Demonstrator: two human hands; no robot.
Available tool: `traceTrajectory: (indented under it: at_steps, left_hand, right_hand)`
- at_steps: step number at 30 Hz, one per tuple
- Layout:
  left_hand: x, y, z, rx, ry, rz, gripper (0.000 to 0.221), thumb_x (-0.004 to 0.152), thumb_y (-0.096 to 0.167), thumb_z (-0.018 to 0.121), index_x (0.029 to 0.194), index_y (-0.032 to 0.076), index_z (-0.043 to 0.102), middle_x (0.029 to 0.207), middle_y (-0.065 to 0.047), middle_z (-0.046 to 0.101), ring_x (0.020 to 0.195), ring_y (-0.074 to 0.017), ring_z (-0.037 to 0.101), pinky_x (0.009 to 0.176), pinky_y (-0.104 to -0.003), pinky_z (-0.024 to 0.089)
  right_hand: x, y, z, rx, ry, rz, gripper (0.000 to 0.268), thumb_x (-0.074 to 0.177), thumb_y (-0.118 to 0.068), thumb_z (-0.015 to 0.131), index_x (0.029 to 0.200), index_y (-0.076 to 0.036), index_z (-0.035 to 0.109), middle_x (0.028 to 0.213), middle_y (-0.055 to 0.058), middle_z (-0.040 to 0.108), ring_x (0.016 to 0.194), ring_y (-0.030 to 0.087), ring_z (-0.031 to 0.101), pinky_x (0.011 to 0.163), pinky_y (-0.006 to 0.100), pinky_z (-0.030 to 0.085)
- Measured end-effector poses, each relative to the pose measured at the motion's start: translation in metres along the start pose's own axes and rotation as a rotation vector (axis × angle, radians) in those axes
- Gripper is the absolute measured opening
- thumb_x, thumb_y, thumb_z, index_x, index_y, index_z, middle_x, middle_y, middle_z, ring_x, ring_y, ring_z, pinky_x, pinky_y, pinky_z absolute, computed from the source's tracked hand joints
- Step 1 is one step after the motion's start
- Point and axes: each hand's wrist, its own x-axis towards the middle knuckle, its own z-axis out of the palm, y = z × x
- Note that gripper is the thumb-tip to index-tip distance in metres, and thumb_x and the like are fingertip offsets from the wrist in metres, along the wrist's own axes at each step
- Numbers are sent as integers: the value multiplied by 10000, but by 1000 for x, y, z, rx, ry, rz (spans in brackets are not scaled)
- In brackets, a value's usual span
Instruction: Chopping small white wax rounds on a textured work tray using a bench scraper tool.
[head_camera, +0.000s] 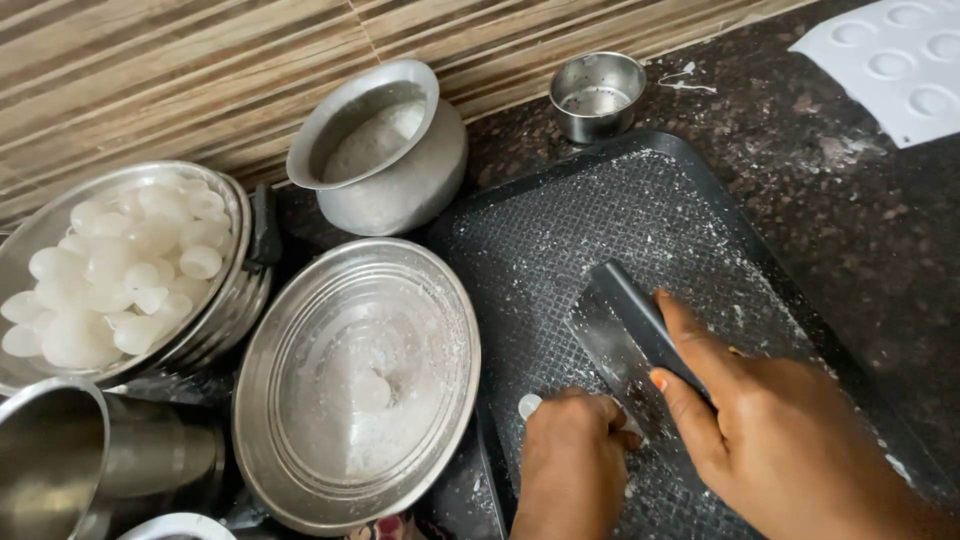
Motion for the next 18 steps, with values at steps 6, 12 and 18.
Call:
traceTrajectory:
  at_steps: [6, 12, 18]
  left_hand:
    - [1, -8, 11, -4, 3, -1, 125, 735, -9, 732, 766, 93, 795, 852, -179, 711, 779, -360, 724, 764, -427, 574]
    - [3, -9, 12, 12, 14, -13, 127, 742, -15, 724, 766, 92, 788, 853, -180, 707, 766, -357, 725, 750, -428, 580]
    - [0, -4, 8, -14, 8, -6, 154, 747, -37, 692, 781, 84, 781, 855, -172, 728, 786, -350, 736, 768, -420, 580]
  right_hand:
    - [8, -5, 5, -21, 35, -145, 755, 944, -385, 661, 1611, -156, 388, 523, 88, 675, 397, 212, 636, 459, 382, 505]
    - [17, -16, -9, -74, -91, 7, 725, 973, -411, 643, 1620, -186, 404, 530, 73, 654, 394, 203, 615, 465, 370, 504]
    - [31, -20, -1, 53, 13, -77, 674, 961, -354, 658, 1561, -114, 465, 511, 123, 643, 378, 235, 592, 440, 390, 484]
